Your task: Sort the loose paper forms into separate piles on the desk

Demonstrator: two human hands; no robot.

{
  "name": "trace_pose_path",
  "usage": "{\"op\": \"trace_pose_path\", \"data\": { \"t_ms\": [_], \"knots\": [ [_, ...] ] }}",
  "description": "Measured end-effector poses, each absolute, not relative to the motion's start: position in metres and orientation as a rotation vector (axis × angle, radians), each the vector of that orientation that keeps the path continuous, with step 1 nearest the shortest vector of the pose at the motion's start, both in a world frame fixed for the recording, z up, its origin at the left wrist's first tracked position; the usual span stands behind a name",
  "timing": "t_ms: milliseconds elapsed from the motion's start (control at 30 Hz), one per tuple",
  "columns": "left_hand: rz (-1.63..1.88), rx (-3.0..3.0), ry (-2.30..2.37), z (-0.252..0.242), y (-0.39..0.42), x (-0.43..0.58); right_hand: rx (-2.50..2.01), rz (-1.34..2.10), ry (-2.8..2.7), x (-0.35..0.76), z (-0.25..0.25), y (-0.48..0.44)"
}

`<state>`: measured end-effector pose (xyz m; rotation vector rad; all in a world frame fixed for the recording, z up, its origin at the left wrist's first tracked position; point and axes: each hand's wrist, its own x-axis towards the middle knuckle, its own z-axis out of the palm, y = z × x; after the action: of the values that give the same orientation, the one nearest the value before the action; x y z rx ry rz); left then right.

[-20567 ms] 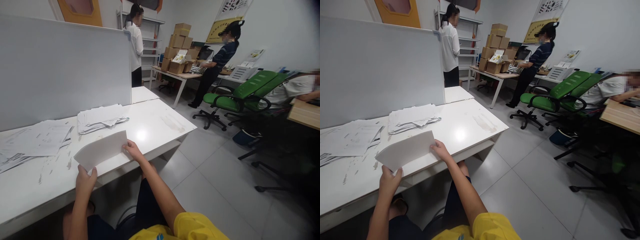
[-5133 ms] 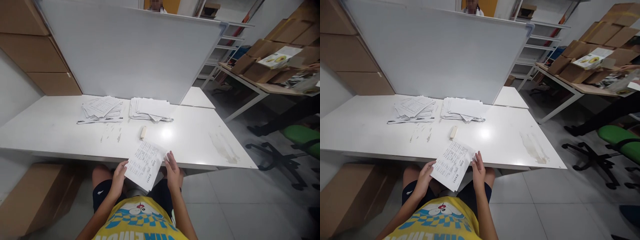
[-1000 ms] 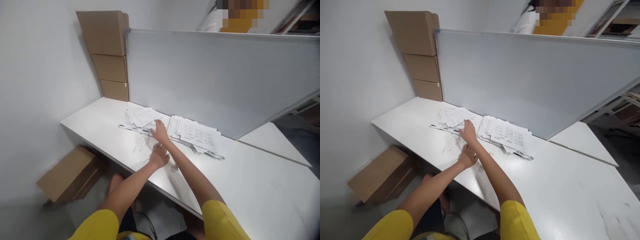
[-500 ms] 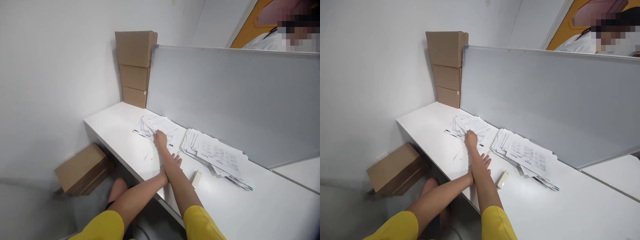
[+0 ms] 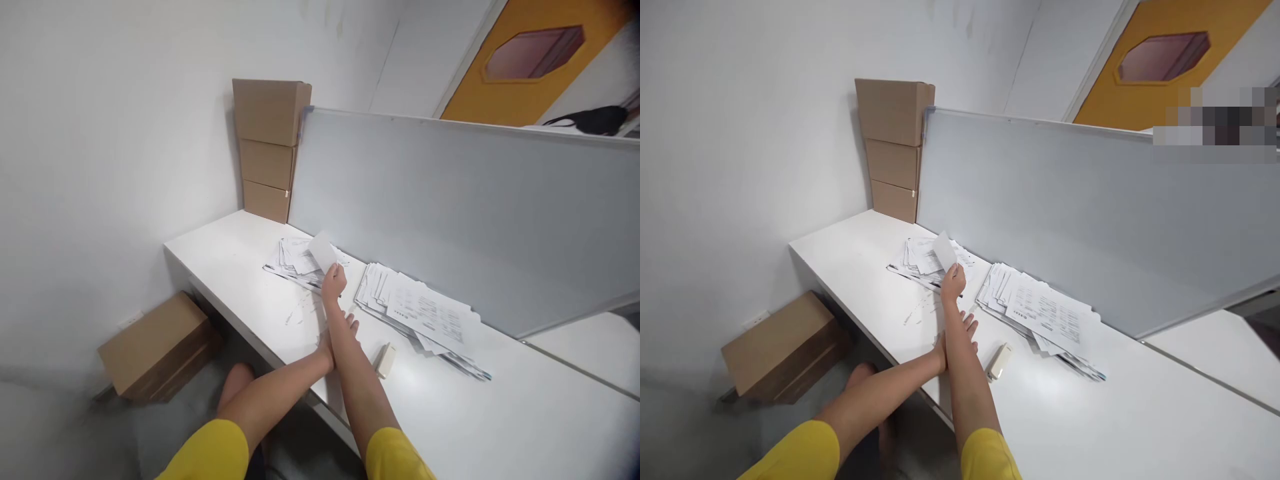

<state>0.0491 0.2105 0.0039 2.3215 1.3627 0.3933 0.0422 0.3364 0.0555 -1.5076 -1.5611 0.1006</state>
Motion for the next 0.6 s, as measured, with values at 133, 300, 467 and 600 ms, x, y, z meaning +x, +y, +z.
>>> {"op": "trace_pose_path", "data": {
  "t_ms": [133, 300, 467, 600],
  "knots": [
    [0.4, 2.309, 1.378, 0.017, 0.206, 0.045, -1.525, 0.238, -1.827, 0.019, 0.063, 0.359],
    [0.335, 2.29, 1.404, 0.024, 0.205, 0.047, -1.484, 0.368, -2.071, 0.01, 0.056, 0.377],
    [0.294, 2.342, 1.425, 0.027, 0.203, 0.046, -1.493, 0.316, -2.184, 0.017, 0.054, 0.372],
    [0.236, 2.389, 1.455, 0.031, 0.208, 0.044, -1.456, 0.345, -2.129, 0.017, 0.065, 0.369]
  ]
}}
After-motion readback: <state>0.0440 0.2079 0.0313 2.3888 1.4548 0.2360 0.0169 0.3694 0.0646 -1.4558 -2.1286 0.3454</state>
